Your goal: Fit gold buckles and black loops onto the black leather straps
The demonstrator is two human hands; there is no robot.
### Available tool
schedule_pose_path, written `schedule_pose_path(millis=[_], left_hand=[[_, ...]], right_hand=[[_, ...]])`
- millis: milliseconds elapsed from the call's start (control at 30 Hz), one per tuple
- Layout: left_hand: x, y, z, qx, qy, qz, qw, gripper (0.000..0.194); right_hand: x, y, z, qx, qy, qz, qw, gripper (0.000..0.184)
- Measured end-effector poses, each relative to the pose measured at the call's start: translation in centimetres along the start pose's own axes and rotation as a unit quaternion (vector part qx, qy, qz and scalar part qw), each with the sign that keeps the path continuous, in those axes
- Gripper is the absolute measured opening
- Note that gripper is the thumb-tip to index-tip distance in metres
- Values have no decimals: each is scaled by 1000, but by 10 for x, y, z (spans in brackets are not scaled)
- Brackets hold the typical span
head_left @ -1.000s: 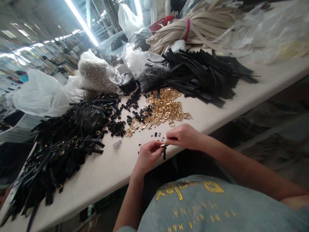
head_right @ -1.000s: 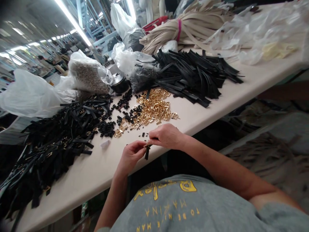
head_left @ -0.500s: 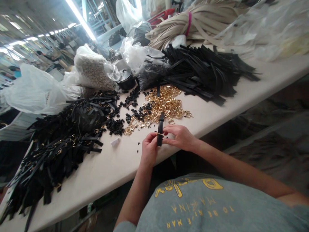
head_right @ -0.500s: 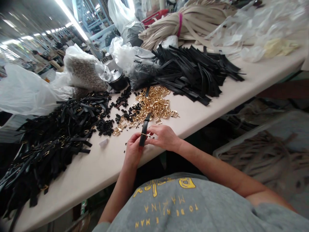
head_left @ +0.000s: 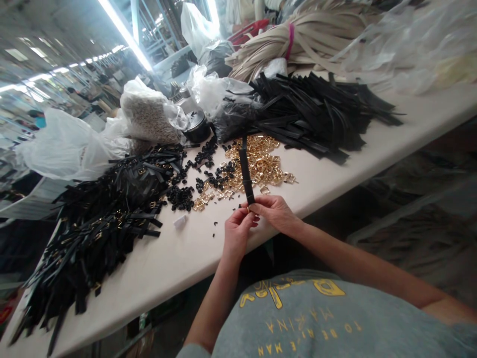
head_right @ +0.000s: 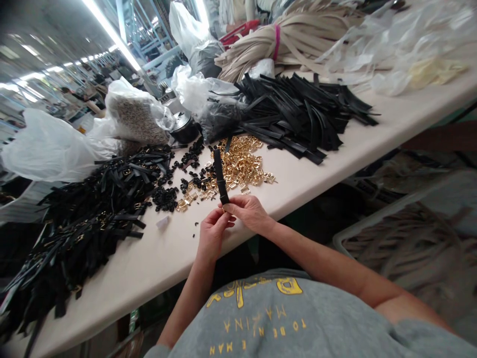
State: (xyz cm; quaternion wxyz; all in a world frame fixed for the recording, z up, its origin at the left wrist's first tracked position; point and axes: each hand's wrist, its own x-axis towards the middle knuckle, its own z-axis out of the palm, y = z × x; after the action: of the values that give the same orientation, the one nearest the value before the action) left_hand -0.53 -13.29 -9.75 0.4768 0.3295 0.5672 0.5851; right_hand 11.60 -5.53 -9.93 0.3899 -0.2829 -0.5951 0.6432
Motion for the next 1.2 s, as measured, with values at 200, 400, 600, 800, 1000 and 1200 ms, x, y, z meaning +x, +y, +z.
schedule_pose_path(millis=[200,400,600,800,1000,1200], left_hand=[[-1,17,-22,60,24,53,996,33],[-3,19,-21,27,-46,-7,999,21],[-3,12,-20,5,-3,-11,1000,21],[6,8,-26,46,-14,-3,999,26],[17,27,-93,316,112,118,935,19],[37,39,-161,578,229,84,779,12]], right_hand=[[-5,-7,-8,-188,-60,-82,977,27],[-12,0,-9,-204,-169,-68,962,24],[-10,1,-10,-178,-192,-12,965,23],[-6,1,-8,-266,-142,-44,952,26],[-2,4,-11,-277,-67,-34,958,28],[-1,4,-8,-245,-49,-33,968,26]])
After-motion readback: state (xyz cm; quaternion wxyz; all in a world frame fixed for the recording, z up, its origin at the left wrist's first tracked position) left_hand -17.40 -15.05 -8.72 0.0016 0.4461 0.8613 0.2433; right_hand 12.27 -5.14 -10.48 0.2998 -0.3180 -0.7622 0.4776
